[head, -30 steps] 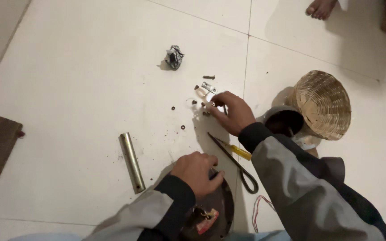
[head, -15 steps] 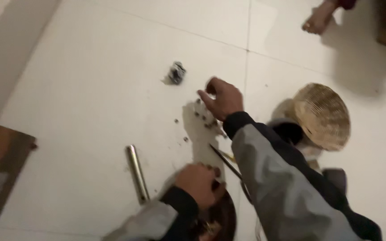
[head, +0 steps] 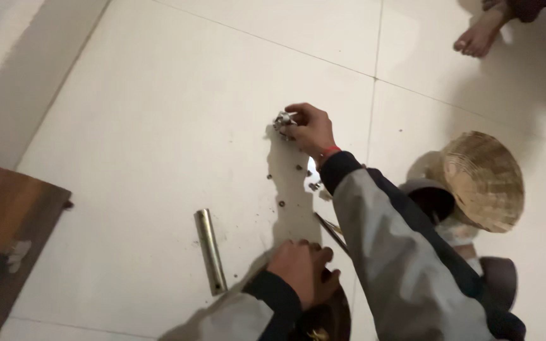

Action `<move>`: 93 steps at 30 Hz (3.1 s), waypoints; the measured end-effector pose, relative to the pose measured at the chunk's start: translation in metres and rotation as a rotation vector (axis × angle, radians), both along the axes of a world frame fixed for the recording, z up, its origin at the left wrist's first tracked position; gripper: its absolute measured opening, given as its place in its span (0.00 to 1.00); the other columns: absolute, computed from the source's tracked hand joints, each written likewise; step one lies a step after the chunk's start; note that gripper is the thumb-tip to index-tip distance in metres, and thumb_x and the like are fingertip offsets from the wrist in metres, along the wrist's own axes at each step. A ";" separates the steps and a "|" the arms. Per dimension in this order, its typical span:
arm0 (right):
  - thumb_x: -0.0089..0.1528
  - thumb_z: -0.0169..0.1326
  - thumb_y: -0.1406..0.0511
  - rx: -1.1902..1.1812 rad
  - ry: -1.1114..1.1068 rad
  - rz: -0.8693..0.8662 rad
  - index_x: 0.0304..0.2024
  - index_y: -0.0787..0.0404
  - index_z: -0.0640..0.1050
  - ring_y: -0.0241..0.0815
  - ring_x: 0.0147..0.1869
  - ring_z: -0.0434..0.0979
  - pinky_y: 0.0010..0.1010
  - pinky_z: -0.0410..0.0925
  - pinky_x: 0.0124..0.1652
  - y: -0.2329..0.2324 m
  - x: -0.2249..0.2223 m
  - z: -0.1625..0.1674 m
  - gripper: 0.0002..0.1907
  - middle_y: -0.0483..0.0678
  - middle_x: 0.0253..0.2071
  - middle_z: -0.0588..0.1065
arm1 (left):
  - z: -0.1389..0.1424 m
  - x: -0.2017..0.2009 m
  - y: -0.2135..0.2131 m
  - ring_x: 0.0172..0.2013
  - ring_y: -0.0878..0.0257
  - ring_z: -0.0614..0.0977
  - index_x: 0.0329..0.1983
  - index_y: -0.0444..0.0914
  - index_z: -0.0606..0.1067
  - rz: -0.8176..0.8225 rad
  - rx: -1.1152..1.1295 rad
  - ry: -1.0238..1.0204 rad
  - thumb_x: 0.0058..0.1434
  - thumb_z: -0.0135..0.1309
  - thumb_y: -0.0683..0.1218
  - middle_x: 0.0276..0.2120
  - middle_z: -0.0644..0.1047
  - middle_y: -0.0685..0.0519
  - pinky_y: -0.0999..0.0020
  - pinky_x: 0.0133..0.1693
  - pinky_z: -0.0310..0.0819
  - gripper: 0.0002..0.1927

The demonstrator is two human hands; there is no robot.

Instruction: The person sits on the floor and assembles a small electric motor by inserting screws and washers into the motor housing. They use a yellow screwdriver to tighten the screws and handle several small hardware pieces scattered on the floor.

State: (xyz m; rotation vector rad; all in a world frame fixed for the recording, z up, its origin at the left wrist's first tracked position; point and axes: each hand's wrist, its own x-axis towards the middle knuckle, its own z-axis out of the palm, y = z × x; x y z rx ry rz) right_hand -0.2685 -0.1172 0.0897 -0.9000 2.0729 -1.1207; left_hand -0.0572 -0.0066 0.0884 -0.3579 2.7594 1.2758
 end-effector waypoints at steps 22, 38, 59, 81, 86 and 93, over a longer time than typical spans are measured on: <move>0.61 0.60 0.72 -0.234 -0.336 0.059 0.58 0.69 0.75 0.45 0.59 0.80 0.34 0.75 0.55 0.171 0.078 -0.031 0.22 0.53 0.55 0.78 | -0.029 -0.007 -0.058 0.41 0.60 0.86 0.56 0.33 0.76 0.867 0.812 0.270 0.68 0.51 0.45 0.45 0.83 0.46 0.65 0.43 0.85 0.16; 0.56 0.63 0.74 -0.176 -0.157 -0.245 0.44 0.69 0.83 0.39 0.41 0.86 0.29 0.78 0.43 0.145 0.118 -0.039 0.13 0.51 0.37 0.84 | -0.028 0.006 -0.083 0.44 0.61 0.83 0.60 0.34 0.74 0.774 1.052 0.095 0.64 0.53 0.40 0.47 0.80 0.49 0.67 0.44 0.82 0.20; 0.65 0.62 0.64 -0.205 -0.230 0.122 0.44 0.68 0.82 0.36 0.37 0.81 0.27 0.75 0.37 0.133 0.065 0.001 0.12 0.49 0.36 0.82 | 0.003 0.001 -0.092 0.47 0.64 0.83 0.56 0.42 0.73 0.702 1.297 0.111 0.63 0.55 0.53 0.45 0.79 0.54 0.66 0.47 0.80 0.20; 0.62 0.61 0.51 -0.241 0.097 0.660 0.59 0.62 0.78 0.56 0.76 0.66 0.51 0.55 0.71 0.254 0.149 0.048 0.29 0.53 0.64 0.75 | 0.000 0.042 -0.151 0.42 0.59 0.86 0.55 0.33 0.72 0.619 0.474 -0.106 0.58 0.61 0.58 0.46 0.82 0.45 0.61 0.38 0.81 0.31; 0.68 0.56 0.58 -0.217 0.339 0.690 0.55 0.61 0.78 0.55 0.75 0.67 0.52 0.57 0.71 0.256 0.159 0.038 0.17 0.52 0.65 0.75 | -0.006 0.052 -0.152 0.51 0.53 0.83 0.68 0.36 0.64 0.592 0.187 -0.273 0.57 0.62 0.60 0.55 0.78 0.41 0.59 0.48 0.78 0.42; 0.65 0.62 0.63 -0.350 0.391 0.576 0.44 0.63 0.77 0.53 0.62 0.78 0.47 0.69 0.63 0.257 0.169 0.030 0.11 0.51 0.49 0.77 | 0.025 0.039 -0.124 0.55 0.54 0.82 0.64 0.47 0.73 0.511 -0.063 -0.485 0.59 0.55 0.67 0.54 0.81 0.48 0.59 0.57 0.75 0.34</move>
